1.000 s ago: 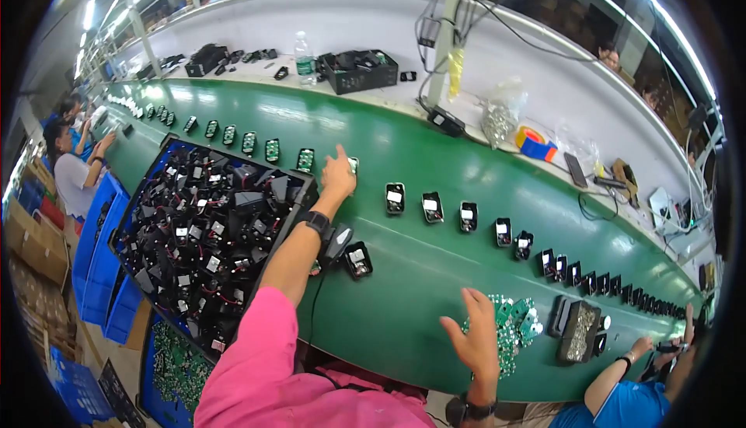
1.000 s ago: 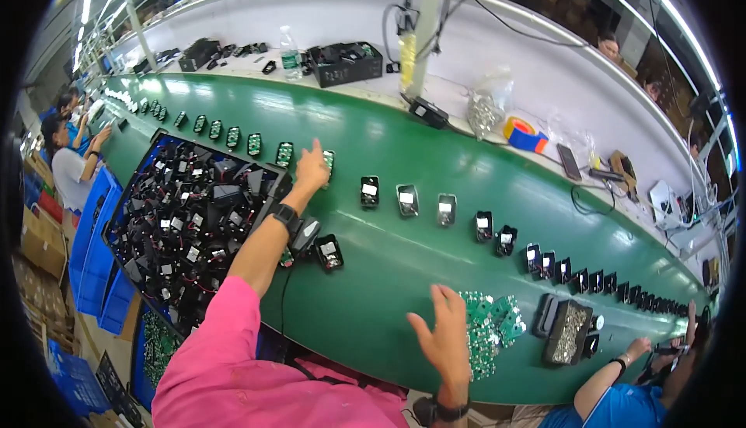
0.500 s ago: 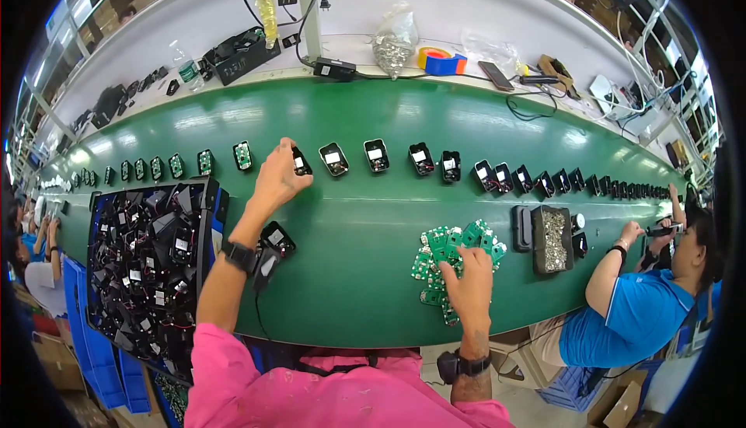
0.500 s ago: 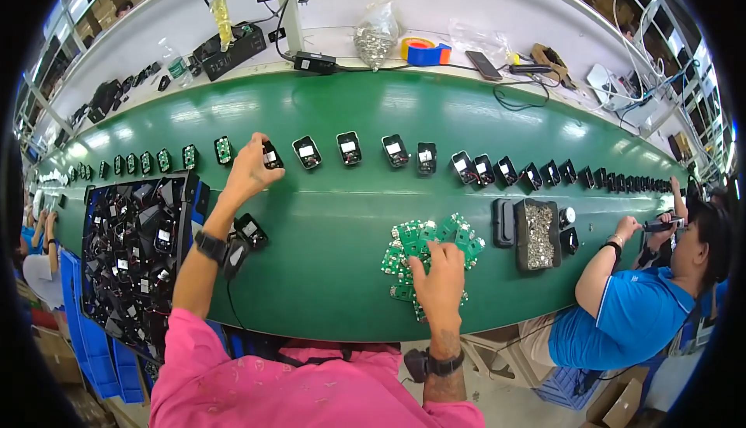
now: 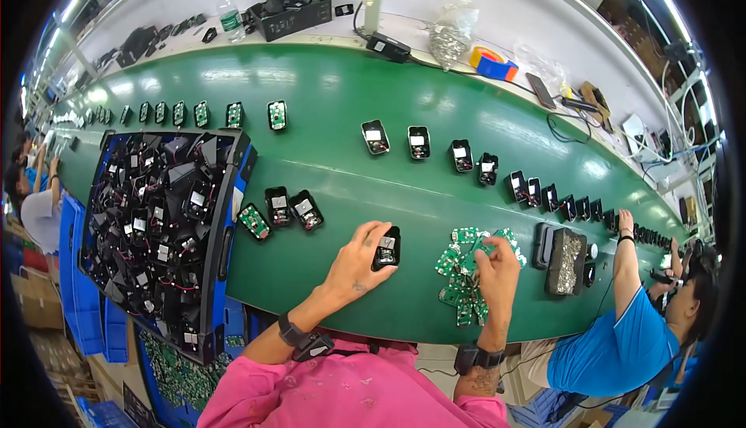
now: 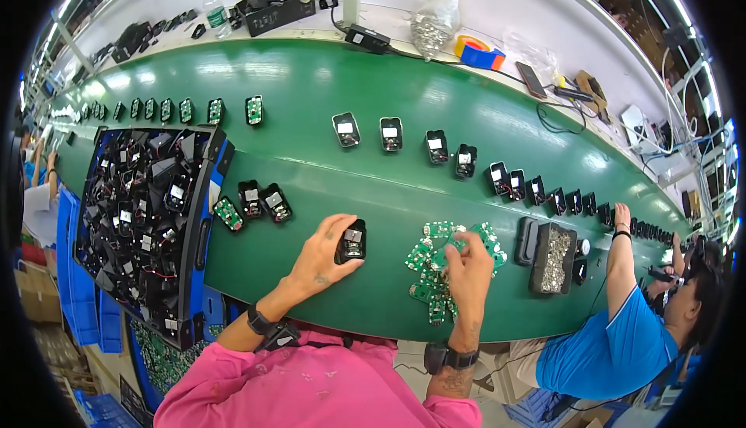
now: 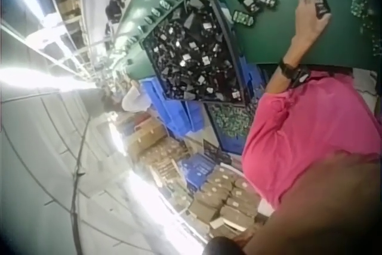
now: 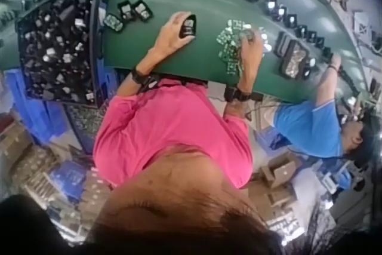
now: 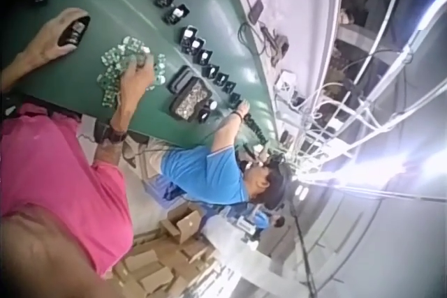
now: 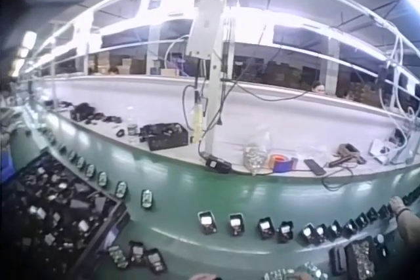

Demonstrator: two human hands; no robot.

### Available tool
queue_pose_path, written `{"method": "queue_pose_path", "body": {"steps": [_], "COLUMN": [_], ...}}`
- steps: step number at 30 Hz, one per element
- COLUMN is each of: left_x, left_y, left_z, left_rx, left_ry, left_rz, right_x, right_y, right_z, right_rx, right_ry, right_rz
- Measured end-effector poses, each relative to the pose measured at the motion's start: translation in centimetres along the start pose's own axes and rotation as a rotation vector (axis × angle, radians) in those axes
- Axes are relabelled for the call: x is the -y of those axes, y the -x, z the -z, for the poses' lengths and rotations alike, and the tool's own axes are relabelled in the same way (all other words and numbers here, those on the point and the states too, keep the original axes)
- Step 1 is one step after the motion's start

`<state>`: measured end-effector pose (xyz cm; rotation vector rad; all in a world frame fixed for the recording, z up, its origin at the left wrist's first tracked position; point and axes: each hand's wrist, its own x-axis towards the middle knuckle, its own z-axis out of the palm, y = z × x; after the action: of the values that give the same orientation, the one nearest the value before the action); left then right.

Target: The person picks up a circuit board and a black plastic housing, fits the board into the housing by hand, and places the assembled unit onto the green conveyor belt. This process is repeated for several units throughout the video.

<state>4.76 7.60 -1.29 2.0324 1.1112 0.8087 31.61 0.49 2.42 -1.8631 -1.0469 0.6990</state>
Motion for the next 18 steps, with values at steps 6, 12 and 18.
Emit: {"method": "queue_pose_path", "body": {"steps": [6, 12, 18], "left_x": [-0.9, -1.5, -1.2], "left_y": [1.0, 2.1, 2.7], "left_z": [0.7, 0.8, 0.3], "left_rx": [0.072, 0.130, 0.147], "left_ry": [0.087, 0.166, 0.096], "left_rz": [0.023, 0.036, -0.023], "right_x": [0.3, -0.7, 2.1], "right_y": [2.7, 4.0, 3.8], "right_z": [-1.8, -3.8, -5.1], "right_rx": [0.216, 0.221, 0.347], "right_ry": [-0.680, -0.689, -0.645], "right_rz": [-0.156, -0.144, -0.197]}}
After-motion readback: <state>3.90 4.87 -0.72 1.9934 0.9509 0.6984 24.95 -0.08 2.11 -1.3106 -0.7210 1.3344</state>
